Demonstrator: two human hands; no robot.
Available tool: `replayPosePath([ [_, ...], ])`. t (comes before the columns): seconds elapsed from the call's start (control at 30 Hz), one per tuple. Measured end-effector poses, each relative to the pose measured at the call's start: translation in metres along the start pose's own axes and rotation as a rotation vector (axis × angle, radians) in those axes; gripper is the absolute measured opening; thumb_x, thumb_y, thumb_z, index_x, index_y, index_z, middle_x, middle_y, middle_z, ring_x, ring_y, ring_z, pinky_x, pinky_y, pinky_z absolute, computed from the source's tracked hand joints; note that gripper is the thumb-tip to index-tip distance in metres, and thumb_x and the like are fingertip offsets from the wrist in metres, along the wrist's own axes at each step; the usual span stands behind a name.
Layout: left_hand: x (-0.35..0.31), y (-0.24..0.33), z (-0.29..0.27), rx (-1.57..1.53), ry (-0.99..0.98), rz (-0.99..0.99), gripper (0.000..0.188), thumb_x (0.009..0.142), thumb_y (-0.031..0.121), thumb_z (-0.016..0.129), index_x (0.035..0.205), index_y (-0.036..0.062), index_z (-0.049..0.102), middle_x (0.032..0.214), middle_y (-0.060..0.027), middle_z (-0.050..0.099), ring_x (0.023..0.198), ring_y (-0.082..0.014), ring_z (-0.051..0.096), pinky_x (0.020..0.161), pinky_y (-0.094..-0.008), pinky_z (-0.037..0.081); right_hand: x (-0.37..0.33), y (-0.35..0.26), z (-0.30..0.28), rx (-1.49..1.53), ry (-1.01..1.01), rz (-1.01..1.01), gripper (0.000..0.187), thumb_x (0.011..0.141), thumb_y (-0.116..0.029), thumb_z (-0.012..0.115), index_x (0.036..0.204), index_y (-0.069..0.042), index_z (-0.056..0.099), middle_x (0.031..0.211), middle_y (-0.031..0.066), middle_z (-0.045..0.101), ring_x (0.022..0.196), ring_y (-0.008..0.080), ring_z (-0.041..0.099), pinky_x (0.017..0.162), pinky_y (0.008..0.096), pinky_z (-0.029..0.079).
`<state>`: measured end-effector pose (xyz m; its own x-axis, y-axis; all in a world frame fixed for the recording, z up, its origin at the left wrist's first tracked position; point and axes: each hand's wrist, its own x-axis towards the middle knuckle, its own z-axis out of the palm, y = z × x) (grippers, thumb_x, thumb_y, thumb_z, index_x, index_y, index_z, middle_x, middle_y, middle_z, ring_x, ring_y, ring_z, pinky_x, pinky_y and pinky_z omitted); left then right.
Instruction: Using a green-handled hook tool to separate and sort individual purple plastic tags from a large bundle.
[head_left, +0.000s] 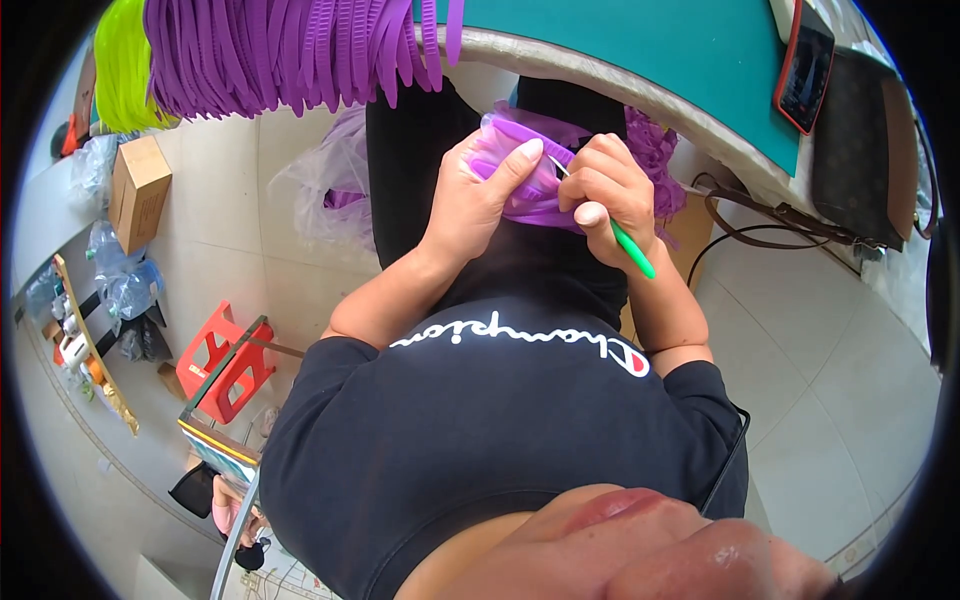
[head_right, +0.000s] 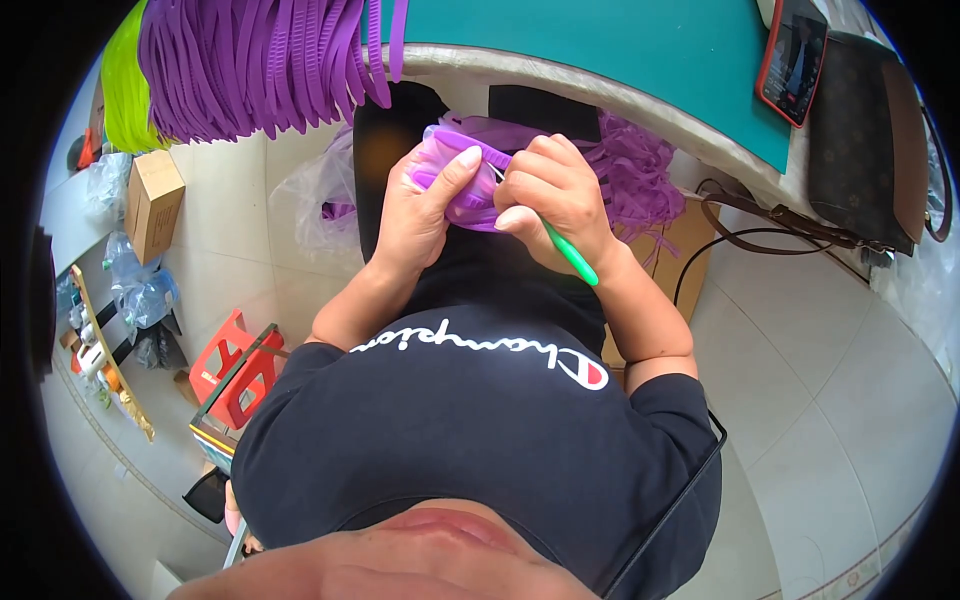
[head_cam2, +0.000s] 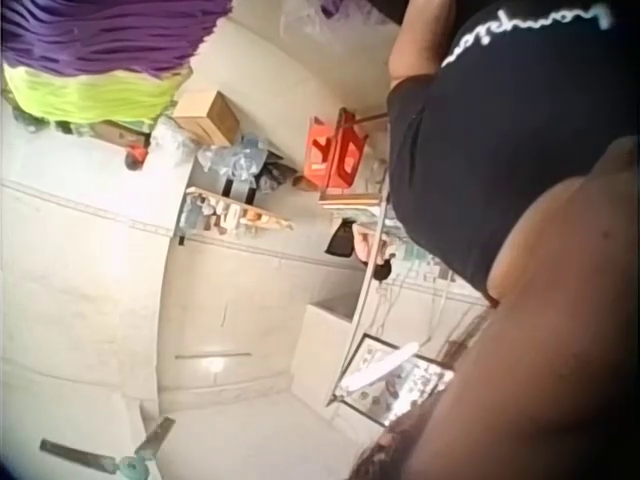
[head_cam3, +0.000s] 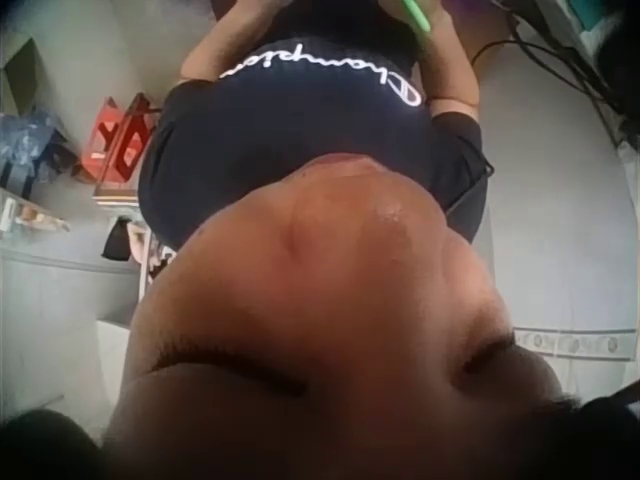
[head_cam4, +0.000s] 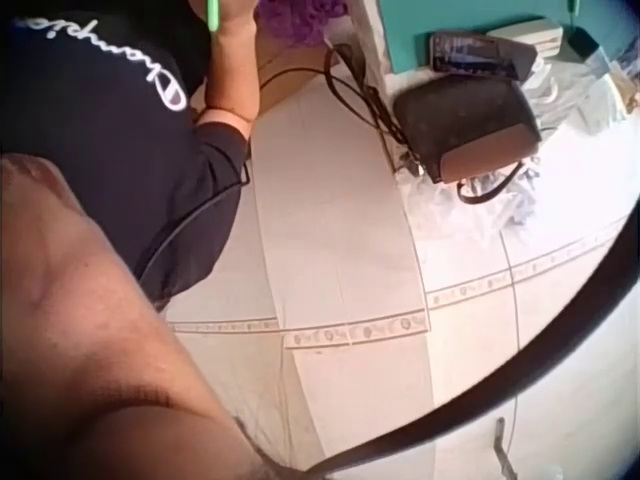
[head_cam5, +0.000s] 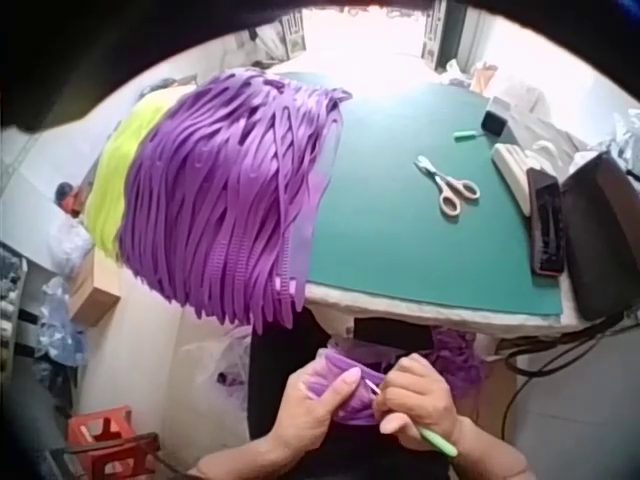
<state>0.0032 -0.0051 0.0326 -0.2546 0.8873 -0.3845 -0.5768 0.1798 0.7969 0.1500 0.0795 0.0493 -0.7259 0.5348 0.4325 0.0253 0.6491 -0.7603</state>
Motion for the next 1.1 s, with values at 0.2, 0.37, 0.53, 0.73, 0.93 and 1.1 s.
replayPosePath([
  [0.2, 0.0, -0.001, -0.002, 0.064, -0.012, 0.051, 0.012, 0.091, 0.014, 0.064, 0.093, 0.0015, 0.064, 0.08, -0.0016, 0.066, 0.07, -0.0053, 0.06, 0.064, -0.0214, 0.049, -0.001, 0.002, 0.003, -0.046, -0.007, 0.012, 0.056, 0.096, -0.05, 0.041, 0.064, -0.006, 0.054, 0.063, 0.0042, 0.05, 0.063, 0.021, 0.047, 0.06, 0.0317, 0.036],
  [0.37, 0.0, 0.0, -0.001, 0.09, -0.006, 0.09, 0.011, 0.092, 0.011, 0.063, 0.094, 0.0009, 0.064, 0.081, -0.0012, 0.066, 0.071, -0.0052, 0.06, 0.064, -0.0214, 0.049, 0.0, 0.002, 0.002, -0.049, -0.005, -0.013, 0.054, 0.097, -0.048, 0.042, 0.064, -0.006, 0.053, 0.062, 0.0037, 0.049, 0.063, 0.0213, 0.046, 0.06, 0.0325, 0.037],
  [0.53, -0.001, 0.002, 0.002, 0.238, 0.018, 0.164, 0.01, 0.092, 0.011, 0.063, 0.094, 0.0009, 0.063, 0.079, -0.0023, 0.066, 0.07, -0.0058, 0.06, 0.064, -0.0216, 0.049, 0.0, -0.001, 0.005, -0.223, -0.017, 0.007, 0.052, 0.098, -0.042, 0.043, 0.062, -0.006, 0.05, 0.061, 0.0043, 0.048, 0.061, 0.0212, 0.045, 0.058, 0.0333, 0.036],
  [0.73, 0.002, 0.002, -0.003, 0.18, -0.013, 0.148, 0.014, 0.092, 0.013, 0.063, 0.096, 0.0004, 0.063, 0.078, -0.0041, 0.067, 0.07, -0.0078, 0.062, 0.066, -0.0226, 0.051, -0.019, 0.013, -0.009, 0.461, 0.049, 0.296, 0.054, 0.103, -0.035, 0.035, 0.059, -0.006, 0.045, 0.054, 0.0034, 0.044, 0.056, 0.0168, 0.041, 0.053, 0.0313, 0.032],
  [0.93, 0.002, 0.0, 0.003, 0.014, -0.03, 0.044, 0.017, 0.092, 0.015, 0.064, 0.098, -0.0003, 0.063, 0.081, -0.0042, 0.067, 0.072, -0.0089, 0.063, 0.069, -0.0232, 0.051, -0.002, 0.005, -0.009, 0.247, 0.108, 0.369, 0.025, 0.088, -0.008, 0.062, 0.073, -0.005, 0.042, 0.077, 0.0054, 0.052, 0.068, 0.0104, 0.044, 0.063, 0.022, 0.037],
  [1.1, 0.0, 0.007, -0.004, 0.664, -0.151, 0.36, 0.011, 0.083, 0.005, 0.071, 0.091, -0.0013, 0.066, 0.076, -0.0076, 0.069, 0.066, -0.0103, 0.063, 0.063, -0.0246, 0.05, -0.007, -0.002, -0.014, 0.755, 0.111, 0.412, 0.034, 0.078, 0.008, 0.06, 0.069, -0.012, 0.035, 0.077, 0.0095, 0.056, 0.068, 0.014, 0.044, 0.062, 0.0262, 0.036],
])
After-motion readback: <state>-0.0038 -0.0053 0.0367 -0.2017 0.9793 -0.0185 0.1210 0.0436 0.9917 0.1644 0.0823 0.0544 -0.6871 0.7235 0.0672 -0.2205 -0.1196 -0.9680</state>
